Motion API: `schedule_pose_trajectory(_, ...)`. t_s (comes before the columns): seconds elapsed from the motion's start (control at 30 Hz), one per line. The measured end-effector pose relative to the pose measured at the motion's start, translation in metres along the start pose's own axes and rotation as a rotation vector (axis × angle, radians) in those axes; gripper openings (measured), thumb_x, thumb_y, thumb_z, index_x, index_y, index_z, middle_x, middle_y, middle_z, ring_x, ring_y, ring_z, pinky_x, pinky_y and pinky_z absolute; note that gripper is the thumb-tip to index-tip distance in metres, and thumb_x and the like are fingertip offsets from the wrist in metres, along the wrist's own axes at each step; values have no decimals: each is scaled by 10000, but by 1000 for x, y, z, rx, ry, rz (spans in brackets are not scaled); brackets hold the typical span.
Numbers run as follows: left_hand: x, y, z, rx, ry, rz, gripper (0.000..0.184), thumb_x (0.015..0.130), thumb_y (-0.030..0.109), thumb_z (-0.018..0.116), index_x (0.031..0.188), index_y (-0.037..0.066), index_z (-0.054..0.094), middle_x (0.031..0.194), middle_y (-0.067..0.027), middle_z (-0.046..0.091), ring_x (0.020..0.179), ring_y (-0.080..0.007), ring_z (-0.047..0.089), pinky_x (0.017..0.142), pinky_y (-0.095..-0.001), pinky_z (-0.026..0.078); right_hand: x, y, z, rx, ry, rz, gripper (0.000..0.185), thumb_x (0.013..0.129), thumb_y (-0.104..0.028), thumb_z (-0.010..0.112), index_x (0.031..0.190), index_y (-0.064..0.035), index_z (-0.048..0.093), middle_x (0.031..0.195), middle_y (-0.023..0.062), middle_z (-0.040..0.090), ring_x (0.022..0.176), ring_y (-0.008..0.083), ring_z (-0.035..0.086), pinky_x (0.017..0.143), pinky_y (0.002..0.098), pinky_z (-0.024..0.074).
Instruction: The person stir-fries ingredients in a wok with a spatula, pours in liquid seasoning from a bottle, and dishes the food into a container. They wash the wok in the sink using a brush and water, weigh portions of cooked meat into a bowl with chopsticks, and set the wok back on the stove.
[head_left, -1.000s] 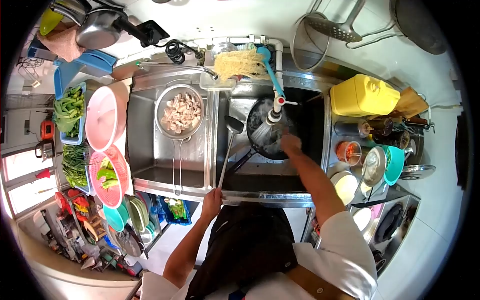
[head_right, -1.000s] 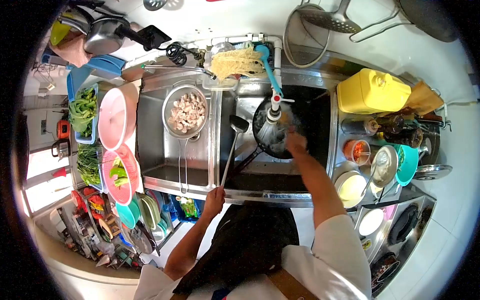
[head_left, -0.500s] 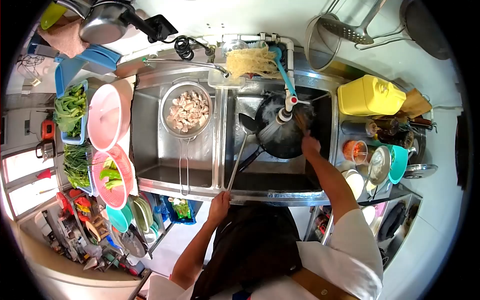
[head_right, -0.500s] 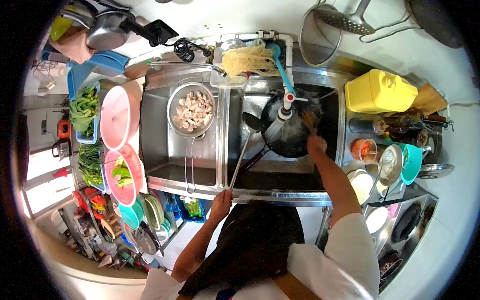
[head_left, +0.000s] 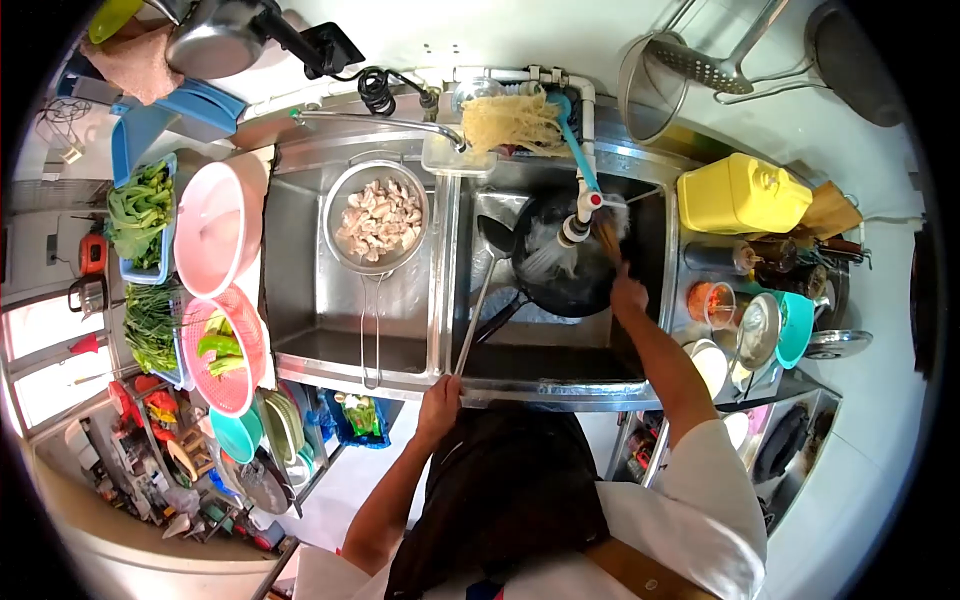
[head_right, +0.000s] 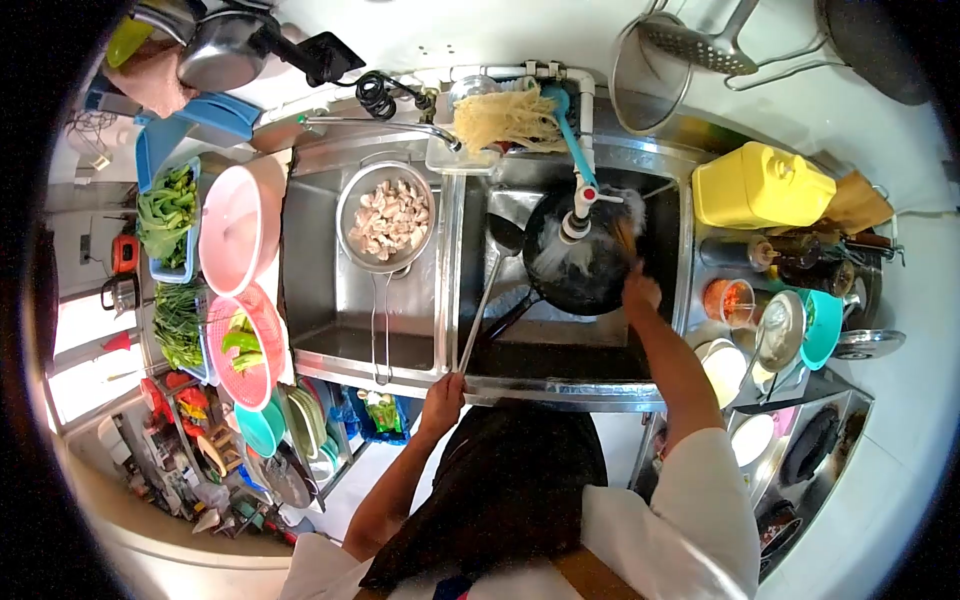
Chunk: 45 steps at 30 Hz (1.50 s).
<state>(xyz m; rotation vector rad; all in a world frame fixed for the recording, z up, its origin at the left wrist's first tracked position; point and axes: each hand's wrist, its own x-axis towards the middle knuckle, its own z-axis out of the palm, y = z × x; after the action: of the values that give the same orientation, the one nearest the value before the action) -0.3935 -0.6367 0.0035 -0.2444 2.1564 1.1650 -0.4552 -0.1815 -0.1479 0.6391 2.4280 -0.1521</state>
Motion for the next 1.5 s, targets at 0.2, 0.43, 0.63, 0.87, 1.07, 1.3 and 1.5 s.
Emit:
schedule_pose_trajectory(0.2, 7, -8, 6, -41, 33, 9, 419, 1042, 335, 432, 847, 6, 602, 673, -170, 593, 632, -341, 608, 597, -433, 460, -109, -72, 73, 107, 115, -381, 391, 974, -250, 464, 1312, -77, 559, 1091, 275, 667, 1029, 484, 633, 874, 576, 501)
schedule_pose_trajectory(0.43, 9, 0, 5, -61, -22, -40, 423, 1043, 345, 447, 833, 6, 590, 651, -134, 579, 596, -280, 584, 581, -403, 454, 29, -43, -5, 53, 21, 21, 484, 961, -207, 485, 1392, 12, 452, 976, 201, 716, 851, 345, 712, 738, 514, 556)
schedule_pose_trajectory(0.63, 22, -23, 21, -14, 47, 86, 421, 1047, 354, 459, 854, 3, 591, 633, -53, 553, 550, -145, 518, 531, -336, 429, -107, -24, 48, 67, -123, -184, 441, 941, -210, 512, 1319, 16, 523, 1046, 267, 678, 976, 394, 674, 826, 513, 539)
schedule_pose_trajectory(0.87, 15, 12, 11, -37, -32, -85, 408, 1041, 348, 451, 840, 19, 585, 627, -139, 587, 571, -314, 596, 551, -429, 445, 36, -68, 37, 158, -65, -130, 353, 951, -293, 535, 1140, -4, 607, 968, 217, 703, 855, 416, 693, 752, 508, 565)
schedule_pose_trajectory(1.07, 16, 12, 13, -78, 10, -4, 423, 1041, 346, 465, 814, 5, 572, 605, -77, 540, 517, -179, 524, 522, -360, 422, -79, -46, 60, 75, -105, 2, 486, 936, -215, 494, 1376, -11, 472, 1091, 263, 672, 951, 434, 673, 811, 529, 549)
schedule_pose_trajectory(1.3, 17, 9, 12, -7, -3, 18, 424, 1043, 347, 449, 832, 1, 576, 615, -77, 546, 529, -181, 528, 524, -354, 423, 29, -66, 38, 314, -34, 99, 367, 954, -305, 517, 1167, -40, 656, 1099, 223, 691, 1022, 412, 664, 810, 526, 547)
schedule_pose_trajectory(1.5, 18, 2, 15, 39, 38, 72, 404, 1041, 322, 448, 834, 1, 580, 634, -90, 561, 544, -204, 545, 541, -365, 438, -65, -76, 106, 272, 2, -186, 312, 937, -262, 534, 1095, -34, 677, 949, 226, 686, 876, 396, 665, 756, 519, 524)
